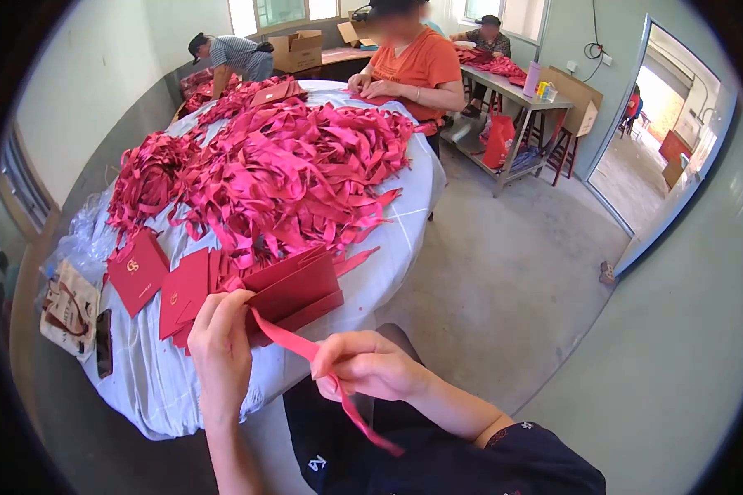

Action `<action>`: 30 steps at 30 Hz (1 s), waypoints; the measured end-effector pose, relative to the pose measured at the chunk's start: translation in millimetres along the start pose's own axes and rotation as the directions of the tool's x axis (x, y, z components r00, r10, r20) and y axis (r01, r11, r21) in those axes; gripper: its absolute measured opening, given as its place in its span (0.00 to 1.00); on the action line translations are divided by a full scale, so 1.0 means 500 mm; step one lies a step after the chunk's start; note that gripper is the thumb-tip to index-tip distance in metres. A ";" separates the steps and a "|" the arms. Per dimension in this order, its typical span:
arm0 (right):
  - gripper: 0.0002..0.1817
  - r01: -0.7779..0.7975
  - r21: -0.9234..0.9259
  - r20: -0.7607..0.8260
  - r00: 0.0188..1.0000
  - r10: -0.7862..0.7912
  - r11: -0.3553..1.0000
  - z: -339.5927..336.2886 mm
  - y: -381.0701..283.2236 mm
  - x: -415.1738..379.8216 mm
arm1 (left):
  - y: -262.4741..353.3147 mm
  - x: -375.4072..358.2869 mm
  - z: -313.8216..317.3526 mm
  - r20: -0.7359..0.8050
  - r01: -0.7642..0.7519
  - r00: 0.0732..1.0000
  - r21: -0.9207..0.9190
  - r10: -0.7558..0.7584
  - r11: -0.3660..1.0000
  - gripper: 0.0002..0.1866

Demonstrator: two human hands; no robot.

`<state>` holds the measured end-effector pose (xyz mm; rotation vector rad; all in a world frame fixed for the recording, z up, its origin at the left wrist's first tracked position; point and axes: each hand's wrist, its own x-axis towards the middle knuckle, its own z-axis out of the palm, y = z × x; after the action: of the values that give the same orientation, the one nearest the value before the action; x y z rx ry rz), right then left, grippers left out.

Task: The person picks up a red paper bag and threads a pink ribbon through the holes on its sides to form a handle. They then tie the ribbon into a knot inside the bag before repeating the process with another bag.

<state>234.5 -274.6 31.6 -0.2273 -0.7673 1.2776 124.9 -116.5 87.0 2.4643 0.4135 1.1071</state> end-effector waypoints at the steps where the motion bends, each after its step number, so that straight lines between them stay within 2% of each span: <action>1: 0.13 0.082 -0.033 0.034 0.996 -0.081 0.996 0.009 -0.015 -0.004 | 0.002 0.002 0.002 -0.006 -0.008 1.000 -0.005 0.008 1.000 0.08; 2: 0.13 0.162 -0.062 0.073 0.985 -0.157 0.985 0.012 -0.030 -0.008 | 0.004 0.004 0.002 -0.032 -0.021 0.999 0.018 0.021 1.000 0.07; 4: 0.13 0.185 -0.123 0.075 0.981 -0.177 0.975 0.003 -0.049 -0.020 | 0.007 0.004 0.002 -0.060 -0.032 0.998 0.041 0.034 0.999 0.07; 6: 0.13 0.336 -0.186 0.077 0.942 -0.327 0.923 -0.001 -0.062 -0.027 | 0.010 0.008 0.002 -0.082 0.006 0.997 0.095 0.001 0.995 0.05; 8: 0.16 0.357 -0.156 0.124 0.932 -0.340 0.921 -0.012 -0.072 -0.031 | 0.013 0.016 0.000 -0.086 -0.032 0.995 0.139 0.045 0.990 0.04; 10: 0.14 0.405 -0.300 0.061 0.912 -0.406 0.864 -0.013 -0.081 -0.035 | 0.022 0.024 -0.004 -0.084 -0.070 0.993 0.188 0.087 0.980 0.04; 12: 0.16 0.400 -0.351 0.034 0.909 -0.415 0.847 -0.007 -0.089 -0.039 | 0.036 0.031 -0.010 0.016 -0.009 1.000 0.247 0.005 0.969 0.04; 13: 0.16 0.391 -0.495 0.018 0.897 -0.441 0.776 -0.008 -0.096 -0.048 | 0.041 0.037 -0.013 0.017 -0.013 1.000 0.245 0.009 0.969 0.04; 14: 0.16 0.367 -0.626 0.005 0.884 -0.468 0.688 -0.009 -0.100 -0.054 | 0.044 0.044 -0.014 0.051 -0.120 0.993 0.291 0.110 0.949 0.05; 15: 0.16 0.366 -0.628 0.003 0.883 -0.469 0.687 -0.007 -0.103 -0.053 | 0.047 0.050 -0.013 0.089 -0.223 0.975 0.332 0.205 0.917 0.06; 17: 0.16 0.339 -0.903 0.137 0.809 -0.572 0.263 0.002 -0.107 -0.048 | 0.045 0.055 0.002 0.130 -0.228 0.972 0.285 0.198 0.931 0.07; 21: 0.16 0.368 -0.857 0.111 0.815 -0.569 0.361 0.016 -0.096 -0.033 | 0.050 0.067 0.023 0.176 -0.260 0.958 0.191 0.228 0.947 0.08; 24: 0.16 0.335 -0.813 0.059 0.861 -0.505 0.477 0.018 -0.087 -0.025 | 0.049 0.074 0.029 0.207 -0.262 0.952 0.169 0.226 0.950 0.08; 26: 0.15 0.122 -0.720 -0.168 0.924 -0.343 0.683 0.019 -0.083 -0.021 | 0.043 0.083 0.035 0.216 -0.279 0.946 0.155 0.243 0.948 0.07; 28: 0.17 0.089 -0.684 -0.209 0.927 -0.312 0.724 0.008 -0.072 -0.005 | 0.018 0.089 0.046 0.178 -0.309 0.941 0.094 0.289 0.947 0.05; 30: 0.15 0.063 -0.702 -0.233 0.921 -0.312 0.709 -0.001 -0.068 0.011 | 0.022 0.092 0.042 0.187 -0.225 0.959 0.051 0.212 0.973 0.04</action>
<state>261.7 -279.9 52.2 -0.9291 -0.9122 0.6712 171.7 -111.8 108.9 2.6972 0.1294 0.9533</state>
